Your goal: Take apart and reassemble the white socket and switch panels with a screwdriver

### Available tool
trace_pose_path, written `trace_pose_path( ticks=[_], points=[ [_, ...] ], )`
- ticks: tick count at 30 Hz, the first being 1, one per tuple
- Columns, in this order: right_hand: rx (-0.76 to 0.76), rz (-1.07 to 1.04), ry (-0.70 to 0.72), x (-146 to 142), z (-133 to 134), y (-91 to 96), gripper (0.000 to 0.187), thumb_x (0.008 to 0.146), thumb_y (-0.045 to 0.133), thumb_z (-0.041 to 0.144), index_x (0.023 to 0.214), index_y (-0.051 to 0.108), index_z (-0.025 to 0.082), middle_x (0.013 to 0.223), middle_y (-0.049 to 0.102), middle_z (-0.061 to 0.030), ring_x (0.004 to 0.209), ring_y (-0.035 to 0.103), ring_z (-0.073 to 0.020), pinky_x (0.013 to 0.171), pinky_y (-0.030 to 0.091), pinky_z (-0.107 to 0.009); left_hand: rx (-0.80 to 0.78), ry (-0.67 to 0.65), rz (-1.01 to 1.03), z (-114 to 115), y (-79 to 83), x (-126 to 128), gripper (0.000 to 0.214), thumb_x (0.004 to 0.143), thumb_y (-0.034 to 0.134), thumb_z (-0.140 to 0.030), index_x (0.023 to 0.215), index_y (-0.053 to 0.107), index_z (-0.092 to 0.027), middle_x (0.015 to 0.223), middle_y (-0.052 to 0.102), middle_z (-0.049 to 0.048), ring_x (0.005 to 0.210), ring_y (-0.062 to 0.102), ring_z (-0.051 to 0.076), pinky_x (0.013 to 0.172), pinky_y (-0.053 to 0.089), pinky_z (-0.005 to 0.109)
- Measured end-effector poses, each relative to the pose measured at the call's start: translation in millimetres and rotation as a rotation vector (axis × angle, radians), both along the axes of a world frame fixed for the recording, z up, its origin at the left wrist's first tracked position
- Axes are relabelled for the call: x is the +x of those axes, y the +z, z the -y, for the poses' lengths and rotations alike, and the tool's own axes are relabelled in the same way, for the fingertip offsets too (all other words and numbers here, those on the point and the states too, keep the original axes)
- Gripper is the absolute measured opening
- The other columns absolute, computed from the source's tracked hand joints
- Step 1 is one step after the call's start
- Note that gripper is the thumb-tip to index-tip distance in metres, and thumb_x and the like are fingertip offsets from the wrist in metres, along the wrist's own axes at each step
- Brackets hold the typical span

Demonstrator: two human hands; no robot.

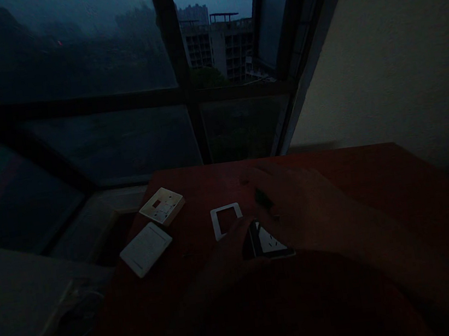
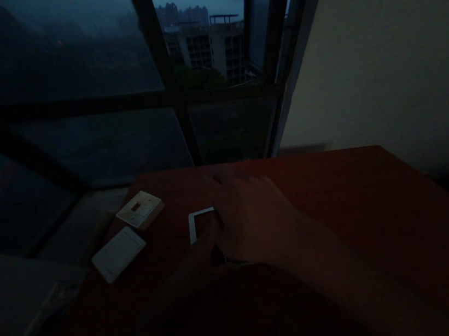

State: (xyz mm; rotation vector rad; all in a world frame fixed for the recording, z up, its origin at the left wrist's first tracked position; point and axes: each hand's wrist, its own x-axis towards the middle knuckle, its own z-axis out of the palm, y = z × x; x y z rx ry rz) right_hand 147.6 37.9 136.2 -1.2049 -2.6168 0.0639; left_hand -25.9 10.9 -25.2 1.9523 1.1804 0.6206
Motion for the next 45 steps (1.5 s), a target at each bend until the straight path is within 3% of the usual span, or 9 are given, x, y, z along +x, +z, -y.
trace_pose_path(
  ticks=[3, 9, 14, 19, 25, 33, 35, 41, 45],
  points=[
    [-0.021, 0.004, 0.029, 1, 1, 0.0, 0.036, 0.084, 0.051, 0.024, 0.119, 0.05, 0.021, 0.108, 0.064, -0.0065, 0.083, 0.062, -0.0192, 0.062, 0.04, -0.028, -0.011, 0.001, 0.0, 0, -2.3, -1, 0.086, 0.073, 0.076, -0.037, 0.144, 0.028, -0.025, 0.15, 0.033, 0.0099, 0.135, 0.034, 0.03, 0.11, 0.032, 0.045],
    [0.058, 0.096, -0.209, -2, -1, -0.8, 0.033, 0.088, 0.047, 0.042, 0.115, 0.053, 0.023, 0.093, 0.068, -0.0057, 0.068, 0.063, -0.0212, 0.052, 0.035, -0.029, -0.024, -0.02, 0.002, -1, -0.5, -1, 0.086, 0.072, 0.076, -0.036, 0.143, 0.029, -0.027, 0.151, 0.03, 0.0086, 0.137, 0.032, 0.03, 0.11, 0.032, 0.046],
    [-0.031, -0.001, -0.051, -1, -3, -1.3, 0.027, 0.084, 0.05, 0.027, 0.111, 0.053, 0.022, 0.106, 0.065, -0.0057, 0.076, 0.063, -0.0185, 0.057, 0.039, -0.028, -0.022, -0.002, -0.003, -2, -3.3, 0, 0.088, 0.071, 0.076, -0.042, 0.143, 0.029, -0.026, 0.15, 0.033, 0.0102, 0.137, 0.031, 0.032, 0.11, 0.031, 0.048],
    [0.006, 0.02, -0.192, -1, -6, -9.5, 0.03, 0.092, 0.041, 0.033, 0.118, 0.05, 0.021, 0.102, 0.065, -0.0083, 0.072, 0.063, -0.0208, 0.056, 0.041, -0.03, -0.035, 0.013, -0.026, -3, -4.2, -1, 0.089, 0.07, 0.077, -0.038, 0.143, 0.029, -0.026, 0.15, 0.032, 0.0104, 0.135, 0.034, 0.031, 0.11, 0.031, 0.047],
    [-0.11, -0.198, 0.05, 1, -4, -17.9, 0.036, 0.087, 0.044, 0.018, 0.122, 0.044, 0.017, 0.116, 0.058, -0.0103, 0.086, 0.061, -0.0181, 0.065, 0.045, -0.028, -0.014, -0.021, 0.011, -2, -2.9, -1, 0.082, 0.073, 0.075, -0.039, 0.142, 0.032, -0.027, 0.149, 0.035, 0.0091, 0.134, 0.036, 0.029, 0.108, 0.034, 0.046],
    [0.062, 0.124, -0.187, -1, -6, -6.9, 0.028, 0.092, 0.043, 0.04, 0.11, 0.055, 0.022, 0.089, 0.066, -0.0069, 0.068, 0.061, -0.0202, 0.05, 0.033, -0.026, -0.025, -0.016, -0.01, -3, -5.7, -2, 0.091, 0.07, 0.077, -0.038, 0.145, 0.027, -0.027, 0.149, 0.034, 0.0099, 0.134, 0.035, 0.031, 0.108, 0.034, 0.046],
    [0.041, 0.132, -0.158, 1, -4, -3.1, 0.029, 0.093, 0.042, 0.041, 0.109, 0.056, 0.021, 0.087, 0.065, -0.0068, 0.067, 0.061, -0.02, 0.051, 0.034, -0.027, -0.018, -0.018, -0.017, -4, -5.3, -2, 0.091, 0.07, 0.077, -0.038, 0.145, 0.026, -0.026, 0.15, 0.033, 0.0106, 0.135, 0.034, 0.031, 0.109, 0.033, 0.046],
    [-0.074, -0.04, 0.106, 6, 4, 1.9, 0.028, 0.091, 0.044, 0.024, 0.118, 0.051, 0.02, 0.116, 0.059, -0.0098, 0.082, 0.06, -0.0169, 0.061, 0.041, -0.026, -0.003, -0.001, -0.018, -2, -2.8, 0, 0.085, 0.07, 0.078, -0.039, 0.141, 0.033, -0.026, 0.146, 0.038, 0.0092, 0.132, 0.038, 0.03, 0.107, 0.036, 0.044],
    [-0.037, 0.005, -0.017, 2, 4, -2.2, 0.024, 0.094, 0.043, 0.033, 0.109, 0.056, 0.019, 0.101, 0.063, -0.0075, 0.076, 0.06, -0.0182, 0.059, 0.039, -0.027, -0.019, 0.011, -0.028, -1, -0.9, 0, 0.083, 0.07, 0.077, -0.037, 0.14, 0.034, -0.026, 0.144, 0.041, 0.0095, 0.13, 0.04, 0.032, 0.105, 0.038, 0.046]
  ],
)
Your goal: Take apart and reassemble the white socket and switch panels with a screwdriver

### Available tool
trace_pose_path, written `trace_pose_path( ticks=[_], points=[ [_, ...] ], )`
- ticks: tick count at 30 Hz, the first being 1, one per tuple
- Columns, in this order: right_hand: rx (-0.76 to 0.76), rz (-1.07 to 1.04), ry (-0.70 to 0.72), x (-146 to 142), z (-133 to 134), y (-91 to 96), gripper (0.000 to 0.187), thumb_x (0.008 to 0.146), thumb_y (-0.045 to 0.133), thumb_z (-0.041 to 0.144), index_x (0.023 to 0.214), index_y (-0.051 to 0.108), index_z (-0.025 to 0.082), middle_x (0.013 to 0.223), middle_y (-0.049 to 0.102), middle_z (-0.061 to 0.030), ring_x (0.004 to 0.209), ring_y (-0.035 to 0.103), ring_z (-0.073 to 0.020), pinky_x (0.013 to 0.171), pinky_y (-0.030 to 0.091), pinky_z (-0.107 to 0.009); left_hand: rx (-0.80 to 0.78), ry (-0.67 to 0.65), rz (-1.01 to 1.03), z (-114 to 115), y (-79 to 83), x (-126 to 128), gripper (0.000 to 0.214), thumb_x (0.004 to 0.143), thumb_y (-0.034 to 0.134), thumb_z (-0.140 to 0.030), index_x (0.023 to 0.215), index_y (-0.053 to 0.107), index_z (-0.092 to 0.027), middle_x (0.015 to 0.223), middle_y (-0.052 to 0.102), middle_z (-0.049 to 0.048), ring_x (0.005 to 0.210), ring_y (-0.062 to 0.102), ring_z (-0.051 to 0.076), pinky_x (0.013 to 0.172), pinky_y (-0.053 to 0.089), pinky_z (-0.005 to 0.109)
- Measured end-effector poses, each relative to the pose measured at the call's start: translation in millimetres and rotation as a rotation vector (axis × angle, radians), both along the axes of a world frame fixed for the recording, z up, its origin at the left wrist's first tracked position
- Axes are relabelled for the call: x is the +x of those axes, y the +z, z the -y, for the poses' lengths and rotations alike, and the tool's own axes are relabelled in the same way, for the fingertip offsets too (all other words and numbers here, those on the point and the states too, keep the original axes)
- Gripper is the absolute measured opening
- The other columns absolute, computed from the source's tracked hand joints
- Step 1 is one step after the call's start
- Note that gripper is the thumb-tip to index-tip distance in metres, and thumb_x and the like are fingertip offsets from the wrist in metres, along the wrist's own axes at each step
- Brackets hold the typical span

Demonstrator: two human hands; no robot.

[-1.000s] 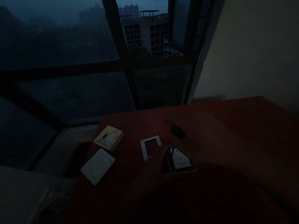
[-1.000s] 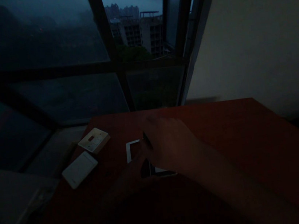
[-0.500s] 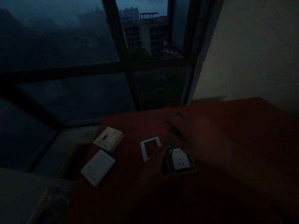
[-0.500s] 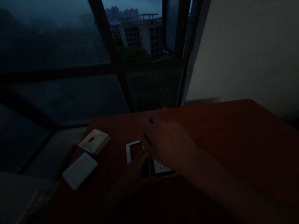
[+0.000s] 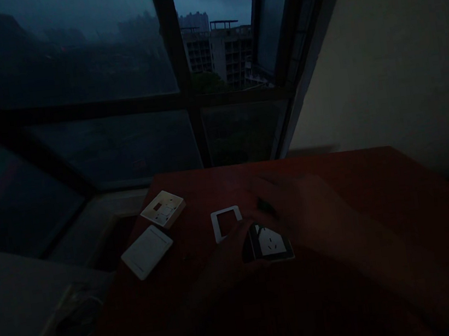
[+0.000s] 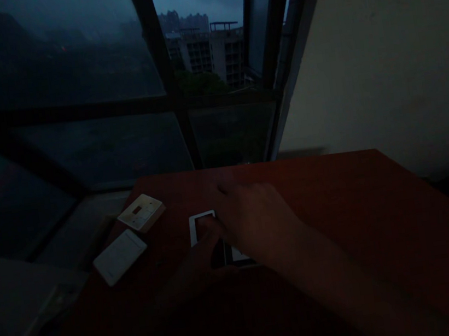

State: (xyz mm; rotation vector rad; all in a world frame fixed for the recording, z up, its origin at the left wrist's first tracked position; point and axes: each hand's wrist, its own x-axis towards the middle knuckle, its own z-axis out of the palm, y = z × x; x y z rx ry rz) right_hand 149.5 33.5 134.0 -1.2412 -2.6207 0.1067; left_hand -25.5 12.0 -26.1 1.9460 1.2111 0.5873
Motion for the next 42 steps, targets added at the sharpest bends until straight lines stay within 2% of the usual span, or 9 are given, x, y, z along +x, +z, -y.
trace_pose_path(
  ticks=[2, 7, 13, 18, 23, 29, 35, 39, 42],
  points=[
    [0.012, -0.013, -0.054, -1, 1, -1.5, 0.025, 0.093, 0.043, 0.032, 0.11, 0.054, 0.018, 0.102, 0.063, -0.0086, 0.078, 0.06, -0.0195, 0.059, 0.039, -0.028, 0.006, 0.002, 0.009, 0, 0.3, 0, 0.083, 0.07, 0.077, -0.037, 0.14, 0.034, -0.025, 0.145, 0.04, 0.0098, 0.131, 0.039, 0.032, 0.105, 0.037, 0.046],
    [-0.075, -0.112, 0.134, -1, 3, -1.9, 0.024, 0.089, 0.046, 0.021, 0.112, 0.05, 0.019, 0.11, 0.06, -0.0073, 0.087, 0.059, -0.0181, 0.063, 0.042, -0.027, -0.01, 0.005, 0.014, 0, -0.9, -1, 0.077, 0.073, 0.075, -0.037, 0.139, 0.037, -0.026, 0.144, 0.042, 0.0094, 0.13, 0.041, 0.032, 0.106, 0.036, 0.046],
    [0.014, -0.036, -0.086, -1, -1, -5.0, 0.023, 0.09, 0.046, 0.027, 0.109, 0.052, 0.019, 0.104, 0.061, -0.0074, 0.073, 0.06, -0.0177, 0.055, 0.038, -0.027, 0.026, -0.015, 0.025, -1, -5.7, -1, 0.084, 0.072, 0.075, -0.038, 0.143, 0.031, -0.026, 0.148, 0.036, 0.0096, 0.133, 0.036, 0.031, 0.108, 0.033, 0.046],
    [-0.073, -0.113, 0.083, 5, -1, -6.3, 0.026, 0.086, 0.05, 0.02, 0.113, 0.05, 0.019, 0.11, 0.059, -0.0069, 0.085, 0.06, -0.0185, 0.063, 0.043, -0.027, 0.041, -0.01, 0.038, 0, -6.3, 0, 0.086, 0.071, 0.077, -0.038, 0.143, 0.031, -0.027, 0.148, 0.036, 0.0078, 0.134, 0.036, 0.028, 0.109, 0.033, 0.042],
    [-0.008, -0.085, -0.037, 2, 1, -8.8, 0.021, 0.091, 0.046, 0.032, 0.106, 0.053, 0.019, 0.099, 0.062, -0.0059, 0.071, 0.06, -0.0176, 0.057, 0.041, -0.029, 0.012, -0.012, 0.021, 0, -6.3, -2, 0.082, 0.071, 0.077, -0.039, 0.14, 0.035, -0.026, 0.146, 0.039, 0.0088, 0.132, 0.039, 0.03, 0.107, 0.036, 0.044],
    [-0.127, -0.196, 0.083, 1, 4, -7.4, 0.032, 0.081, 0.052, 0.015, 0.112, 0.05, 0.02, 0.111, 0.061, -0.0052, 0.087, 0.061, -0.0183, 0.069, 0.046, -0.03, 0.044, -0.015, 0.067, -2, -7.4, -1, 0.075, 0.074, 0.075, -0.038, 0.138, 0.037, -0.025, 0.145, 0.04, 0.0087, 0.131, 0.04, 0.029, 0.107, 0.036, 0.043],
    [-0.017, -0.095, -0.085, 4, -3, -14.6, 0.032, 0.09, 0.047, 0.031, 0.12, 0.051, 0.02, 0.103, 0.065, -0.0072, 0.077, 0.064, -0.0209, 0.062, 0.046, -0.032, 0.008, 0.009, 0.063, 0, -2.6, 0, 0.087, 0.07, 0.078, -0.04, 0.141, 0.03, -0.026, 0.145, 0.039, 0.0105, 0.131, 0.04, 0.031, 0.106, 0.036, 0.046],
    [-0.081, -0.209, 0.014, 7, -5, -15.0, 0.05, 0.083, 0.053, 0.02, 0.132, 0.04, 0.022, 0.124, 0.058, -0.0072, 0.094, 0.062, -0.0206, 0.072, 0.049, -0.031, -0.008, -0.006, 0.075, 1, -0.5, 1, 0.082, 0.072, 0.076, -0.041, 0.14, 0.032, -0.027, 0.142, 0.043, 0.0099, 0.127, 0.044, 0.031, 0.103, 0.039, 0.045],
    [-0.031, -0.153, 0.002, 7, -6, -14.4, 0.044, 0.086, 0.051, 0.023, 0.129, 0.044, 0.022, 0.12, 0.06, -0.0073, 0.089, 0.063, -0.0214, 0.072, 0.049, -0.033, -0.018, 0.022, 0.053, 2, -0.8, 1, 0.084, 0.07, 0.078, -0.037, 0.14, 0.032, -0.027, 0.144, 0.04, 0.0105, 0.128, 0.042, 0.031, 0.104, 0.037, 0.045]
  ],
)
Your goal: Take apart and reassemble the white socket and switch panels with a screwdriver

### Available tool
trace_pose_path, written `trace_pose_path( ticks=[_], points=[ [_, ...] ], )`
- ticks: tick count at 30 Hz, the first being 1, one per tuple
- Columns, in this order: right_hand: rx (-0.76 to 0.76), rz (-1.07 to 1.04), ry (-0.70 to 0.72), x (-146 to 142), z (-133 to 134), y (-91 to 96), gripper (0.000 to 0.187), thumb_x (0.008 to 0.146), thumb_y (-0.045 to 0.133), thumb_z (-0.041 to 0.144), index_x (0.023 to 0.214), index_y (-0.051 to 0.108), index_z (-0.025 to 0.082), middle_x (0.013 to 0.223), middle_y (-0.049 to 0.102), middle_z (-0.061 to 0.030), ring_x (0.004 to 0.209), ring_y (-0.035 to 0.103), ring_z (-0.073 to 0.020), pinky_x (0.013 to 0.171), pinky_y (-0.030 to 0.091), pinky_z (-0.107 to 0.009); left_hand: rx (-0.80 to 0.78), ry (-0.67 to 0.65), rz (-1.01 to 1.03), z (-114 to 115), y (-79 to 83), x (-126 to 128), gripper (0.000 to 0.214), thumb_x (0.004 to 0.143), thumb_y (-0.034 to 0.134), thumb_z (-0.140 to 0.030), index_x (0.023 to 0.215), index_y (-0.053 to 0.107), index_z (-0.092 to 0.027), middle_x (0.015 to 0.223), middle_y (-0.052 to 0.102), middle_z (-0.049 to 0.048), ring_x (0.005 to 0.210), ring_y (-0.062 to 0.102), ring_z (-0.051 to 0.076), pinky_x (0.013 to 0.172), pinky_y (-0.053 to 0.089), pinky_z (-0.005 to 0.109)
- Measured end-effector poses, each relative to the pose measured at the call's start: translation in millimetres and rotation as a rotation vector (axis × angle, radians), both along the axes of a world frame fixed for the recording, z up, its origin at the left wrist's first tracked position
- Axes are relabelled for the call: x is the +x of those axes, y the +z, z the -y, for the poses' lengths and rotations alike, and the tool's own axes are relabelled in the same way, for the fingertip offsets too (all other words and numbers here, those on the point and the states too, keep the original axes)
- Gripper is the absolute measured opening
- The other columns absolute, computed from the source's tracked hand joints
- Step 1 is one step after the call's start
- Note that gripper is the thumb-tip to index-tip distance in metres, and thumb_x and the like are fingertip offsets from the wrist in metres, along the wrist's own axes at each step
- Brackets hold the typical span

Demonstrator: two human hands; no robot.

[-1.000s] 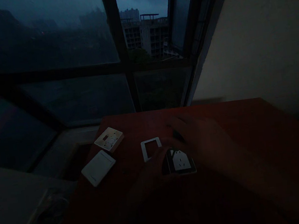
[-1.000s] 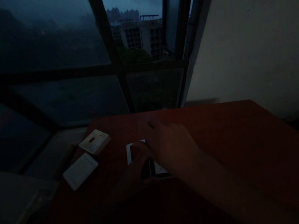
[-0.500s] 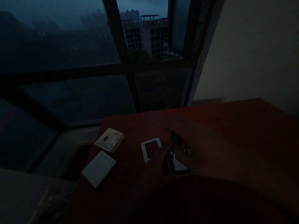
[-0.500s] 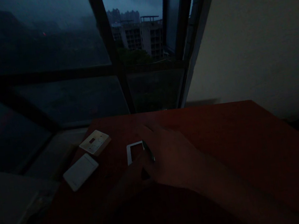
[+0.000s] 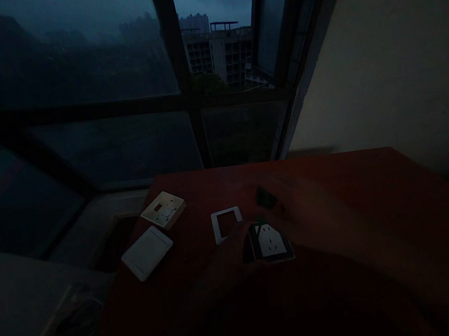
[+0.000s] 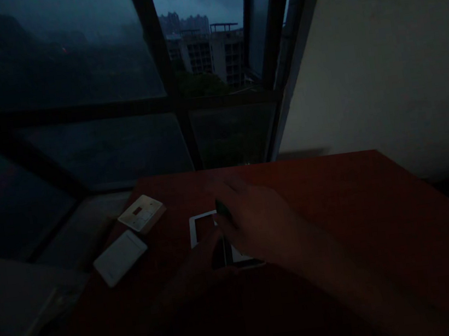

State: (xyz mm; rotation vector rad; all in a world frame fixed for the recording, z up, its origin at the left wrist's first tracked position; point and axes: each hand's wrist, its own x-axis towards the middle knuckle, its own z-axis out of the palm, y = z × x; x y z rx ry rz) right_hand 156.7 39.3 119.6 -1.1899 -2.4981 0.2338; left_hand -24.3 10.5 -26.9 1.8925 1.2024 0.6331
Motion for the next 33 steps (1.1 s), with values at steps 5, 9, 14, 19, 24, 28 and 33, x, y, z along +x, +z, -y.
trace_pose_path(
  ticks=[5, 9, 14, 19, 24, 28, 33],
  points=[
    [0.06, 0.082, -0.121, -2.2, -2.4, -3.1, 0.035, 0.091, 0.045, 0.034, 0.123, 0.05, 0.021, 0.107, 0.066, -0.0084, 0.077, 0.065, -0.0229, 0.066, 0.049, -0.036, 0.008, -0.001, -0.015, -0.3, -1.0, 0.1, 0.085, 0.069, 0.079, -0.036, 0.139, 0.032, -0.026, 0.144, 0.04, 0.0102, 0.128, 0.042, 0.031, 0.104, 0.038, 0.045],
    [-0.015, -0.078, 0.031, -1.3, -1.5, -4.4, 0.046, 0.084, 0.049, 0.019, 0.13, 0.042, 0.019, 0.128, 0.056, -0.0106, 0.099, 0.061, -0.0226, 0.077, 0.049, -0.034, 0.033, -0.02, -0.007, -0.6, -1.2, -0.4, 0.084, 0.071, 0.077, -0.038, 0.14, 0.032, -0.026, 0.144, 0.04, 0.0095, 0.13, 0.041, 0.03, 0.105, 0.037, 0.044],
    [0.055, 0.061, -0.083, -2.6, 1.0, -3.5, 0.039, 0.091, 0.045, 0.032, 0.128, 0.047, 0.021, 0.106, 0.065, -0.0092, 0.076, 0.065, -0.0213, 0.064, 0.049, -0.033, 0.034, -0.014, -0.025, -0.4, -3.8, -1.2, 0.087, 0.07, 0.077, -0.039, 0.142, 0.028, -0.027, 0.148, 0.034, 0.0103, 0.134, 0.036, 0.031, 0.109, 0.032, 0.048],
    [0.026, -0.037, -0.017, -0.8, 2.4, -2.0, 0.042, 0.09, 0.043, 0.026, 0.131, 0.043, 0.016, 0.115, 0.062, -0.0127, 0.093, 0.064, -0.0236, 0.076, 0.05, -0.037, 0.045, -0.043, -0.006, -1.8, -4.7, -2.5, 0.087, 0.071, 0.077, -0.04, 0.142, 0.028, -0.027, 0.147, 0.036, 0.01, 0.133, 0.037, 0.03, 0.108, 0.034, 0.046],
    [-0.017, -0.088, 0.094, 0.0, 2.2, -0.6, 0.041, 0.091, 0.046, 0.025, 0.132, 0.045, 0.02, 0.122, 0.061, -0.0102, 0.1, 0.062, -0.0217, 0.079, 0.049, -0.034, 0.041, -0.052, -0.011, -3.1, -5.2, -2.9, 0.086, 0.073, 0.075, -0.039, 0.143, 0.029, -0.025, 0.147, 0.036, 0.0112, 0.133, 0.037, 0.03, 0.107, 0.035, 0.045],
    [0.027, 0.032, -0.062, -2.0, 1.0, -0.4, 0.043, 0.092, 0.045, 0.039, 0.129, 0.047, 0.017, 0.104, 0.068, -0.0107, 0.077, 0.065, -0.0214, 0.066, 0.048, -0.033, 0.045, -0.043, -0.024, -2.7, -4.3, -2.5, 0.088, 0.072, 0.077, -0.038, 0.143, 0.027, -0.025, 0.148, 0.036, 0.0101, 0.134, 0.036, 0.029, 0.108, 0.034, 0.044],
    [-0.093, -0.113, 0.1, -2.1, 1.9, 0.3, 0.042, 0.088, 0.048, 0.021, 0.13, 0.042, 0.018, 0.116, 0.063, -0.009, 0.095, 0.063, -0.0201, 0.075, 0.048, -0.031, 0.038, -0.043, -0.03, -1.8, -4.4, -2.6, 0.084, 0.073, 0.075, -0.04, 0.142, 0.03, -0.027, 0.148, 0.036, 0.0093, 0.133, 0.037, 0.03, 0.108, 0.034, 0.045]
  ],
)
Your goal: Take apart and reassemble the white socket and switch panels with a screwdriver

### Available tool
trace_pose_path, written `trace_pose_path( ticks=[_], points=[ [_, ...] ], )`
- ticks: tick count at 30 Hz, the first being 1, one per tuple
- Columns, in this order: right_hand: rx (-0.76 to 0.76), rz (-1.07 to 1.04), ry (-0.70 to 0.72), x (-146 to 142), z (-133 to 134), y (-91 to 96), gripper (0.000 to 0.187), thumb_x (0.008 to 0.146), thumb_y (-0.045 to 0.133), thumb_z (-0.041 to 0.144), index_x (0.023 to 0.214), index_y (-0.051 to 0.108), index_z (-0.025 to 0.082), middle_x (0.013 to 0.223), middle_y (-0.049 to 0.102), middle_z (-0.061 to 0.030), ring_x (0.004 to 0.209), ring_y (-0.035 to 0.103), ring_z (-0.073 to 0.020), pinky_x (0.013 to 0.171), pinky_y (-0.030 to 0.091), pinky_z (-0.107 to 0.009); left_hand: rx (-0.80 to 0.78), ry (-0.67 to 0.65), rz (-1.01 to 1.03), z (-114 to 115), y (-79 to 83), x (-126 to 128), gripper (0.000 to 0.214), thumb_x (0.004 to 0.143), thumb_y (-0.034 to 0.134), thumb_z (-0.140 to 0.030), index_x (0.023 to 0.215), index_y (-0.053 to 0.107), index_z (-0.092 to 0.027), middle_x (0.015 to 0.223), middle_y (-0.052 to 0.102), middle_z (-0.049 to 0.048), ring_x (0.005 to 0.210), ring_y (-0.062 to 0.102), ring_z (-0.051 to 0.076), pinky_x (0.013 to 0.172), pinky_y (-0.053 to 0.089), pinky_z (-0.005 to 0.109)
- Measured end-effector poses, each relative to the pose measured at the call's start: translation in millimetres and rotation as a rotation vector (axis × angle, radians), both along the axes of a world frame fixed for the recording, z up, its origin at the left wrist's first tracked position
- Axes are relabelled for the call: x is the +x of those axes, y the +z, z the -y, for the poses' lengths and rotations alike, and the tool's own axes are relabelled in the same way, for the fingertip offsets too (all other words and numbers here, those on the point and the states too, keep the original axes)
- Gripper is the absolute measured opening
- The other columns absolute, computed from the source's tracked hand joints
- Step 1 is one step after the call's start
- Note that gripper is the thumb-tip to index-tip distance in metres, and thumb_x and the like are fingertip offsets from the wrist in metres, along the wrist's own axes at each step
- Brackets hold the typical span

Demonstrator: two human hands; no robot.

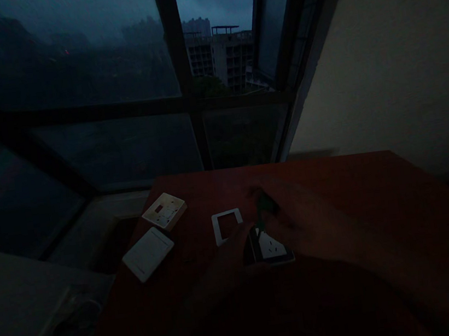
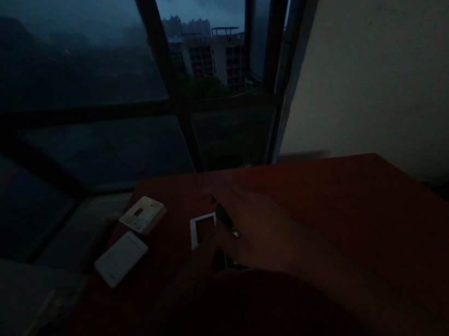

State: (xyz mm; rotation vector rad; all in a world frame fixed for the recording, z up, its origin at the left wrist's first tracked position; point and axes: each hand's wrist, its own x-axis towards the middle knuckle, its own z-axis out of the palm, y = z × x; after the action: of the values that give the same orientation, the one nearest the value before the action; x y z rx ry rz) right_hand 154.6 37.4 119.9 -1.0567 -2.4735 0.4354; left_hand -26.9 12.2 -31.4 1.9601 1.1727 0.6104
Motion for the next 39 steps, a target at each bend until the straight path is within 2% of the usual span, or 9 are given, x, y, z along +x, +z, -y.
trace_pose_path(
  ticks=[7, 11, 13, 18, 23, 25, 30, 35, 39],
  points=[
    [0.131, 0.202, -0.15, -3, -3, 0.2, 0.039, 0.094, 0.04, 0.037, 0.127, 0.049, 0.017, 0.111, 0.065, -0.0117, 0.093, 0.064, -0.0272, 0.071, 0.048, -0.038, 0.002, 0.016, 0.007, -1, 0.7, 1, 0.089, 0.071, 0.076, -0.042, 0.144, 0.027, -0.026, 0.149, 0.034, 0.0113, 0.135, 0.035, 0.031, 0.108, 0.033, 0.048],
    [0.087, 0.082, 0.008, -1, -5, 1.4, 0.043, 0.09, 0.043, 0.022, 0.133, 0.04, 0.017, 0.125, 0.058, -0.0112, 0.103, 0.06, -0.023, 0.078, 0.049, -0.035, 0.004, 0.0, 0.014, -1, 1.5, 1, 0.087, 0.072, 0.076, -0.04, 0.144, 0.027, -0.026, 0.148, 0.035, 0.0116, 0.134, 0.036, 0.031, 0.108, 0.033, 0.047],
    [0.081, 0.076, 0.031, 0, -5, 1.5, 0.04, 0.091, 0.043, 0.022, 0.131, 0.042, 0.018, 0.125, 0.058, -0.01, 0.101, 0.061, -0.0215, 0.078, 0.049, -0.034, -0.001, 0.002, 0.015, -1, 0.9, 0, 0.087, 0.073, 0.075, -0.039, 0.144, 0.028, -0.026, 0.149, 0.034, 0.0116, 0.134, 0.035, 0.031, 0.108, 0.033, 0.048],
    [0.17, 0.266, -0.181, -1, -7, 1.3, 0.04, 0.094, 0.04, 0.038, 0.127, 0.048, 0.017, 0.105, 0.066, -0.0114, 0.083, 0.066, -0.0265, 0.066, 0.049, -0.038, -0.019, 0.002, 0.019, -1, -1.8, 0, 0.09, 0.071, 0.076, -0.039, 0.145, 0.025, -0.028, 0.149, 0.034, 0.0102, 0.132, 0.038, 0.031, 0.107, 0.035, 0.048],
    [0.106, 0.122, -0.023, 1, -8, 3.8, 0.047, 0.087, 0.047, 0.023, 0.134, 0.039, 0.018, 0.127, 0.057, -0.011, 0.1, 0.061, -0.0231, 0.075, 0.048, -0.034, 0.01, 0.014, 0.018, 0, -2.2, 1, 0.087, 0.072, 0.075, -0.041, 0.143, 0.027, -0.026, 0.149, 0.035, 0.0103, 0.133, 0.037, 0.03, 0.108, 0.034, 0.046],
    [0.095, 0.157, -0.018, 1, -7, 5.5, 0.043, 0.088, 0.048, 0.026, 0.13, 0.043, 0.019, 0.121, 0.061, -0.01, 0.095, 0.063, -0.0224, 0.072, 0.048, -0.033, -0.007, 0.009, 0.005, -1, -1.3, 1, 0.087, 0.072, 0.076, -0.04, 0.143, 0.028, -0.026, 0.148, 0.035, 0.0108, 0.133, 0.037, 0.031, 0.107, 0.034, 0.047],
    [0.148, 0.297, -0.16, -3, -5, 11.2, 0.042, 0.092, 0.044, 0.044, 0.127, 0.047, 0.021, 0.107, 0.067, -0.0091, 0.08, 0.065, -0.0237, 0.062, 0.045, -0.033, 0.013, 0.007, 0.002, -1, -3.8, 0, 0.09, 0.072, 0.076, -0.038, 0.145, 0.025, -0.028, 0.151, 0.032, 0.0097, 0.136, 0.034, 0.031, 0.107, 0.035, 0.048],
    [0.067, 0.231, -0.021, -2, -1, 18.4, 0.032, 0.089, 0.048, 0.027, 0.12, 0.049, 0.019, 0.111, 0.063, -0.0079, 0.082, 0.063, -0.0189, 0.062, 0.043, -0.028, 0.024, 0.009, -0.011, -1, -6.7, 0, 0.09, 0.072, 0.076, -0.041, 0.145, 0.024, -0.027, 0.15, 0.031, 0.0098, 0.136, 0.033, 0.031, 0.109, 0.033, 0.047],
    [0.144, 0.324, -0.03, -3, 1, 20.3, 0.025, 0.092, 0.046, 0.03, 0.114, 0.053, 0.021, 0.099, 0.066, -0.0065, 0.077, 0.063, -0.0188, 0.056, 0.037, -0.027, 0.031, 0.006, -0.006, -1, -2.5, 1, 0.087, 0.072, 0.077, -0.037, 0.143, 0.027, -0.027, 0.147, 0.037, 0.0093, 0.133, 0.037, 0.031, 0.107, 0.035, 0.046]
  ],
)
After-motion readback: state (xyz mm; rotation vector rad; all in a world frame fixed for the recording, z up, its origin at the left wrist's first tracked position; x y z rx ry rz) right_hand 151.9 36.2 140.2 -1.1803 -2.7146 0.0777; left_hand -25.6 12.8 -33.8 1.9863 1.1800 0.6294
